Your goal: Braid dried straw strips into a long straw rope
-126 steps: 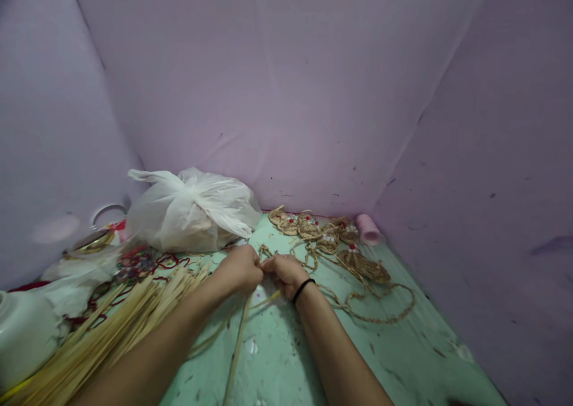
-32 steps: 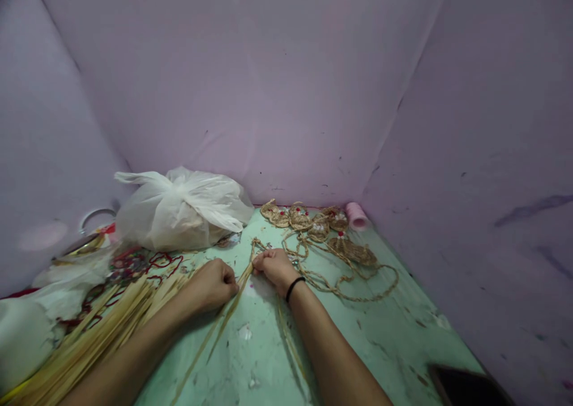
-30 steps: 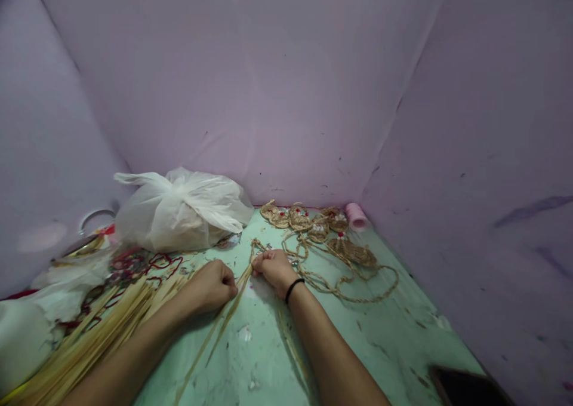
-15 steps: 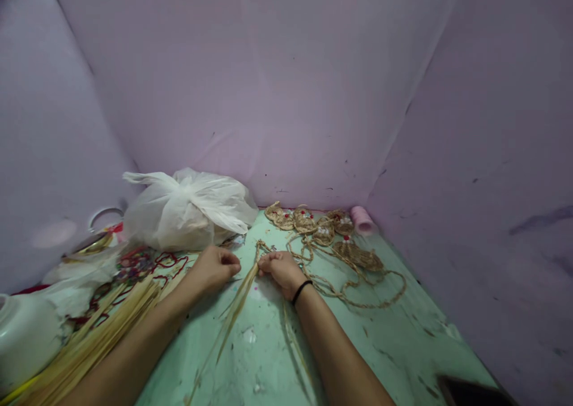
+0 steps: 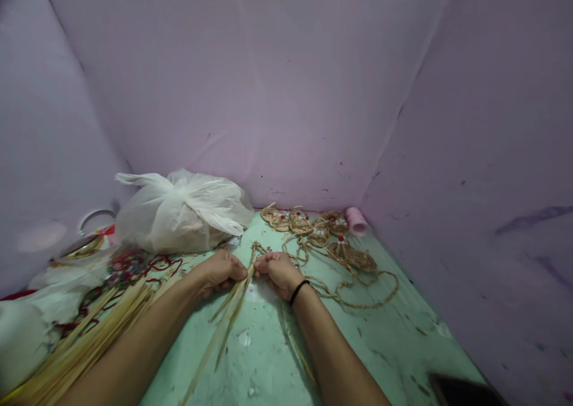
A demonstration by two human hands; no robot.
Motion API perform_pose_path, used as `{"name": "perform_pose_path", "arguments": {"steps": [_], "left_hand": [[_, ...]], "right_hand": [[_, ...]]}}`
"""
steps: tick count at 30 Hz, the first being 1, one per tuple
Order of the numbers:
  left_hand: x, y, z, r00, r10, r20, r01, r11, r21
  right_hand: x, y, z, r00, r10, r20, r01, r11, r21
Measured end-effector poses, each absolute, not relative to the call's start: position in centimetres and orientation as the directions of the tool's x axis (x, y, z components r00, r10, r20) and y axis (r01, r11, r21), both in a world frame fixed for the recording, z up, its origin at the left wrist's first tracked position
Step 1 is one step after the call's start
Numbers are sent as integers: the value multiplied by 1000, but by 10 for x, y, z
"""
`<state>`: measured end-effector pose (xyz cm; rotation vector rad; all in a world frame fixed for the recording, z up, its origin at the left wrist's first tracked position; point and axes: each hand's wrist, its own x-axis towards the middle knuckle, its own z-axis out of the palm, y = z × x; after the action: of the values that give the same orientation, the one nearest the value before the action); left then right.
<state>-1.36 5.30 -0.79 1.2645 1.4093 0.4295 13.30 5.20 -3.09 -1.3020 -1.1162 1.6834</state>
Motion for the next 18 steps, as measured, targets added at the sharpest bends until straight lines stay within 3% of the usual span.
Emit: {"name": "perform_pose_path", "arguments": {"steps": [6,8,10,14,16,18], "left_hand": [[-7,53,-1,92,837,-540,403,465,788],[-2,49,-1,64,870,-489,457,410,790],[6,43,-2,-6,937,-349,606,281,744],[23,23,-5,-54,998,-27,910,61,410],[32,12,-3,20,1000,15,963,-24,269],[39,4,1,116,992,-55,972,-101,213]], "right_hand": [[126,48,-26,-187,929,-320,76,-311,-947],[124,47,-23,-180,926,-333,65,-326,-943],[125,46,-23,-160,918,-362,45,-360,-932],[125,47,-24,-130,912,-389,40,-387,-921],[125,47,-25,-124,912,-392,53,-388,-920],[125,47,-25,-131,916,-379,49,-375,-926]]}}
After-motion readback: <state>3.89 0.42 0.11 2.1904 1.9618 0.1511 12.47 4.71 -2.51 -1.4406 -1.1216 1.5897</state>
